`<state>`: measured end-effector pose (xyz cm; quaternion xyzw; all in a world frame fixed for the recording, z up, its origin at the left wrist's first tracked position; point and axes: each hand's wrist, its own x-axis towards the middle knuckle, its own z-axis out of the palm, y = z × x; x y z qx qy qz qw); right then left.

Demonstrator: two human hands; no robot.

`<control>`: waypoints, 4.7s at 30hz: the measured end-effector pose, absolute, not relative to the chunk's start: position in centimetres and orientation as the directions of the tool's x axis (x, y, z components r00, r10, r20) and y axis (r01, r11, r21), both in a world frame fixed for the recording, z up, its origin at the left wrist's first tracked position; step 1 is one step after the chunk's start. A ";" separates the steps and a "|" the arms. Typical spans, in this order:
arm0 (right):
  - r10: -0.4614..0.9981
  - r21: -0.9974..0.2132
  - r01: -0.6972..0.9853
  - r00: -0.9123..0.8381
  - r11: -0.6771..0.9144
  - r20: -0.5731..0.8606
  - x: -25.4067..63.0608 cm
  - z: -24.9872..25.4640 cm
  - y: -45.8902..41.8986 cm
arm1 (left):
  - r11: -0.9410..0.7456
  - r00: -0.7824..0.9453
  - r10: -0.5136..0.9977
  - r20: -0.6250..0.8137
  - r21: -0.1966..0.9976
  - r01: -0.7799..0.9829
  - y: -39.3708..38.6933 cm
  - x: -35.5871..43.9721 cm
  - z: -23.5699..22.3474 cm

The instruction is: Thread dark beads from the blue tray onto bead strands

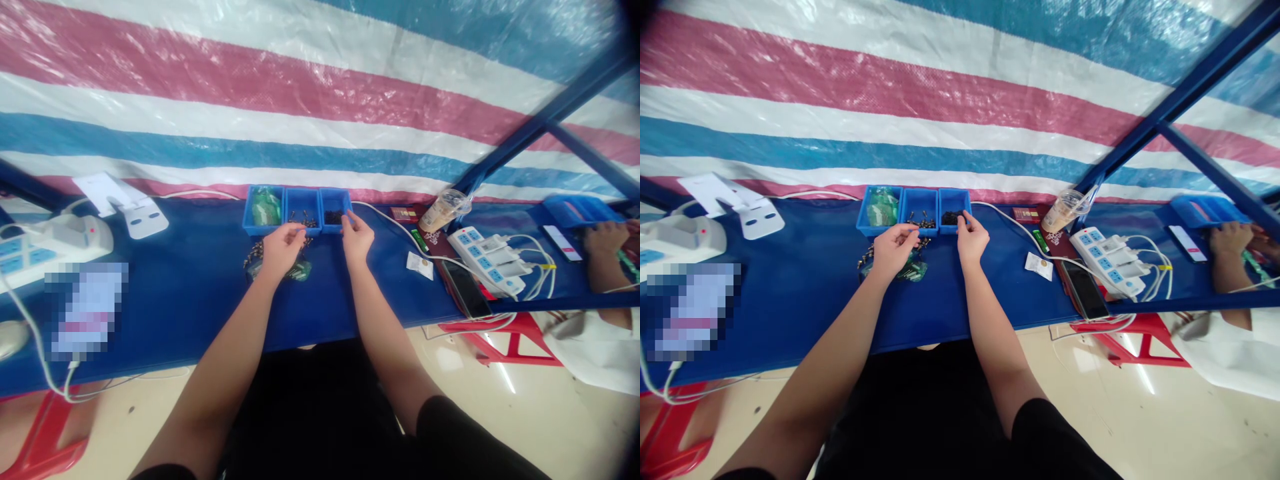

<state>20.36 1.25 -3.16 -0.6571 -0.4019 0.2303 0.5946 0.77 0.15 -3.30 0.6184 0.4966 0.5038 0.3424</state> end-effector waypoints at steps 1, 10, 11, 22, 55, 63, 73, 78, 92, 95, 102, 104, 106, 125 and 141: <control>0.803 -0.959 0.283 0.568 0.017 0.182 20.4 -3.0 1.2 | -0.271 -0.005 0.959 0.283 0.923 0.273 0.1 0.8 -3.3; 0.986 -0.943 0.290 -0.082 0.161 0.143 18.8 -1.3 -0.5 | -0.235 -0.242 0.927 0.286 0.947 0.219 0.4 0.3 -2.3; 0.966 -0.938 0.311 -0.246 0.155 0.078 18.7 -1.1 -0.8 | -0.230 -0.263 0.922 0.283 0.949 0.216 0.4 0.2 -2.2; 0.830 -0.902 0.376 -0.556 0.214 -0.035 18.5 -0.7 -1.6 | -0.213 -0.315 0.906 0.282 0.948 0.234 0.4 0.2 -2.0; 0.982 -0.973 -0.180 0.150 0.142 0.115 17.3 -1.9 0.4 | -0.245 -0.059 0.963 0.263 0.946 0.214 0.5 0.2 -2.5; 0.993 -0.990 -0.123 0.102 0.073 0.060 17.3 -2.0 0.4 | -0.223 -0.082 0.967 0.241 0.957 0.186 0.4 0.1 -2.0; 0.984 -0.989 -0.117 0.164 0.087 0.068 17.2 -1.8 0.3 | -0.230 -0.050 0.968 0.245 0.951 0.204 0.6 0.3 -2.7; 0.994 -0.986 -0.154 0.103 0.064 0.049 17.3 -1.6 0.1 | -0.216 -0.080 0.971 0.224 0.972 0.093 0.4 0.4 -2.5; 0.990 -0.964 -0.244 0.116 0.103 0.077 17.6 -2.0 0.5 | -0.276 -0.121 0.951 0.285 0.957 0.083 0.2 0.5 -2.1; 0.986 -0.969 -0.201 0.104 0.146 0.127 17.4 -1.9 0.4 | -0.313 -0.126 0.939 0.321 0.946 0.085 0.3 0.6 -2.6; 0.986 -0.975 -0.171 0.114 0.140 0.122 17.3 -2.3 0.5 | -0.325 -0.146 0.933 0.330 0.944 0.060 0.6 0.7 -3.1; 0.984 -0.974 -0.167 0.114 0.152 0.134 17.3 -2.3 0.5 | -0.330 -0.150 0.931 0.334 0.943 0.052 0.7 0.7 -3.0; 0.984 -0.975 -0.165 0.117 0.150 0.132 17.3 -2.3 0.4 | -0.337 -0.151 0.928 0.341 0.940 0.050 0.7 0.7 -2.9; 0.972 -0.979 -0.085 0.167 0.183 0.167 17.3 -2.6 0.6 | -0.394 -0.111 0.891 0.440 0.871 0.292 0.7 0.2 -3.0; 0.985 -0.983 -0.124 0.118 0.139 0.124 17.2 -2.0 0.2 | -0.378 -0.136 0.906 0.402 0.910 0.171 0.2 0.7 -2.5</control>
